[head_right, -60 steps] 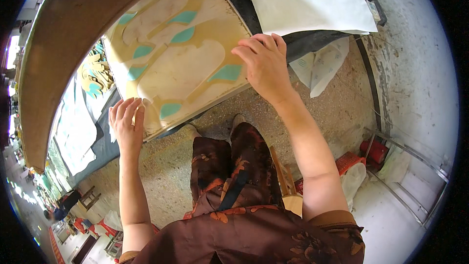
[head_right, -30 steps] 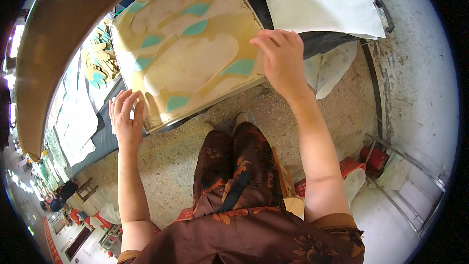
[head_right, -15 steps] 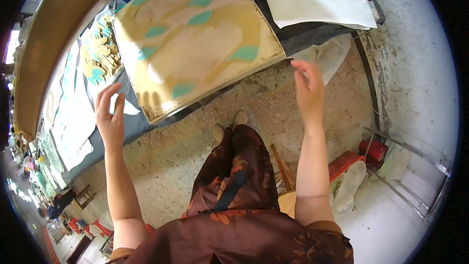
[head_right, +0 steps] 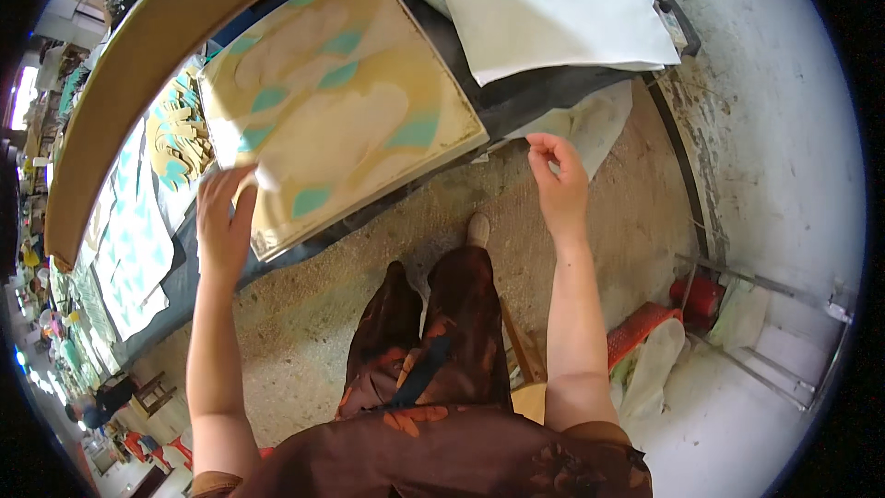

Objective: Applying heat-transfer graphics to shoe upper components using a heat press machine.

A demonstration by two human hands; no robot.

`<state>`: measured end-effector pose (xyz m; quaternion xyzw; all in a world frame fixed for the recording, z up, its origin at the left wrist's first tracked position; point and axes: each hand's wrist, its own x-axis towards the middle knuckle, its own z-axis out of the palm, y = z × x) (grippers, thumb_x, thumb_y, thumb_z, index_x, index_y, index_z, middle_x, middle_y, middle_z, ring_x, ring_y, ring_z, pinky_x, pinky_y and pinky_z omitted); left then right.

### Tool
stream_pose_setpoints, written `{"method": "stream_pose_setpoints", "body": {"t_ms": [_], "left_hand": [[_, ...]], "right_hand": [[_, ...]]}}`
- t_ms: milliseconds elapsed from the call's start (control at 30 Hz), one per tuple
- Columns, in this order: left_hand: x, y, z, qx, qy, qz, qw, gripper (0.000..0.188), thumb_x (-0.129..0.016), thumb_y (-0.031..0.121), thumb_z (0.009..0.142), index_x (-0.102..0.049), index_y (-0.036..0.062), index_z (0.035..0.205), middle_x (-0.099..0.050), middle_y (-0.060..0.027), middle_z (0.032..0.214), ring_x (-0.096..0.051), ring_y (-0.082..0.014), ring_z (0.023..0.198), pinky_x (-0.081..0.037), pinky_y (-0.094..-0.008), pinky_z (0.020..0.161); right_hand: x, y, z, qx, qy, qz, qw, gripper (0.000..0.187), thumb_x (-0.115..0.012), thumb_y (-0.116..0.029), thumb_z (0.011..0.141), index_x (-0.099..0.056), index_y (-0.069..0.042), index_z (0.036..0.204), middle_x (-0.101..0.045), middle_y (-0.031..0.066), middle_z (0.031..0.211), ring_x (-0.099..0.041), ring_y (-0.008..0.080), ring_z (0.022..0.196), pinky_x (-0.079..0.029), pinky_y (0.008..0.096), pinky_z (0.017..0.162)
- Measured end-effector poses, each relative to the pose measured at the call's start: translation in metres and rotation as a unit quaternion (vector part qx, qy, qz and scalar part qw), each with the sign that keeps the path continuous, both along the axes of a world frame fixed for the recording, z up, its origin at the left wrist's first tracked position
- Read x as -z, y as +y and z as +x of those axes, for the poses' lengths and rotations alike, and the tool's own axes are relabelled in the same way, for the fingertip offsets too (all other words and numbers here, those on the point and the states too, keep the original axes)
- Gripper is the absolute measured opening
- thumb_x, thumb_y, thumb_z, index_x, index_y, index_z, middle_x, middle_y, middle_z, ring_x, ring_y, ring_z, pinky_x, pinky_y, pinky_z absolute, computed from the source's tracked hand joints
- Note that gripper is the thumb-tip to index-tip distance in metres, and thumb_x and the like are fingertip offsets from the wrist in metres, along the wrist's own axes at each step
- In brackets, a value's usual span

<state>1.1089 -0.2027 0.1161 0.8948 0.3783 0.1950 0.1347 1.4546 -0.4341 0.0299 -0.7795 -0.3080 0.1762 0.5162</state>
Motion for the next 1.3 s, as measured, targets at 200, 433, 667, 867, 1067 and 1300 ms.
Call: {"method": "stream_pose_setpoints", "body": {"t_ms": [200, 433, 667, 867, 1067, 1300], "left_hand": [[0.037, 0.100, 0.143, 0.026, 0.054, 0.142, 0.988, 0.029, -0.059, 0.018, 0.089, -0.067, 0.0130, 0.116, -0.064, -0.0077, 0.119, -0.056, -0.0305, 0.113, -0.042, -0.0437, 0.098], [0.064, 0.147, 0.228, 0.036, 0.039, 0.085, 0.995, 0.033, -0.060, 0.024, 0.088, -0.065, 0.0176, 0.120, -0.065, -0.0036, 0.120, -0.056, -0.0276, 0.114, -0.037, -0.0450, 0.102], [0.085, 0.151, 0.235, -0.015, 0.165, 0.102, 0.981, 0.038, -0.061, 0.028, 0.088, -0.063, 0.0174, 0.124, -0.066, -0.0060, 0.120, -0.058, -0.0306, 0.113, -0.041, -0.0468, 0.096], [0.088, 0.159, 0.227, -0.045, 0.195, 0.109, 0.974, 0.037, -0.063, 0.023, 0.086, -0.063, 0.0175, 0.122, -0.066, -0.0058, 0.119, -0.057, -0.0297, 0.114, -0.040, -0.0535, 0.098], [0.066, 0.150, 0.239, -0.062, 0.222, 0.122, 0.965, 0.035, -0.062, 0.022, 0.087, -0.064, 0.0135, 0.121, -0.065, -0.0090, 0.121, -0.059, -0.0299, 0.114, -0.039, -0.0525, 0.099], [0.017, 0.065, 0.253, 0.051, 0.020, 0.002, 0.999, 0.033, -0.066, 0.012, 0.088, -0.062, 0.0047, 0.120, -0.061, -0.0135, 0.122, -0.055, -0.0292, 0.118, -0.042, -0.0384, 0.103]], "right_hand": [[-0.007, 0.015, 0.020, -0.060, -0.006, -0.005, 0.998, 0.015, -0.061, -0.004, 0.090, -0.066, -0.002, 0.103, -0.065, 0.0055, 0.095, -0.060, 0.0151, 0.090, -0.047, 0.0272, 0.083], [0.000, -0.003, 0.078, -0.074, 0.012, -0.015, 0.997, 0.012, -0.061, -0.003, 0.090, -0.065, -0.002, 0.101, -0.064, 0.0056, 0.092, -0.060, 0.0156, 0.086, -0.047, 0.0269, 0.080], [0.004, -0.004, 0.132, -0.068, 0.024, -0.021, 0.997, 0.012, -0.060, -0.002, 0.091, -0.065, -0.002, 0.102, -0.064, 0.0056, 0.094, -0.060, 0.0150, 0.087, -0.047, 0.0263, 0.082], [0.013, 0.018, 0.161, -0.045, 0.105, -0.023, 0.993, 0.019, -0.061, -0.004, 0.090, -0.065, -0.004, 0.108, -0.064, 0.0034, 0.098, -0.059, 0.0132, 0.092, -0.046, 0.0245, 0.083], [0.004, 0.055, 0.184, -0.048, -0.340, -0.073, 0.936, 0.028, -0.072, -0.008, 0.081, -0.067, -0.012, 0.107, -0.059, 0.0029, 0.113, -0.054, 0.0230, 0.111, -0.037, 0.0426, 0.104], [0.026, 0.078, 0.220, -0.150, -0.459, -0.098, 0.870, 0.022, -0.071, -0.016, 0.083, -0.069, -0.019, 0.105, -0.062, -0.0003, 0.114, -0.053, 0.0224, 0.117, -0.029, 0.0548, 0.111]]}}
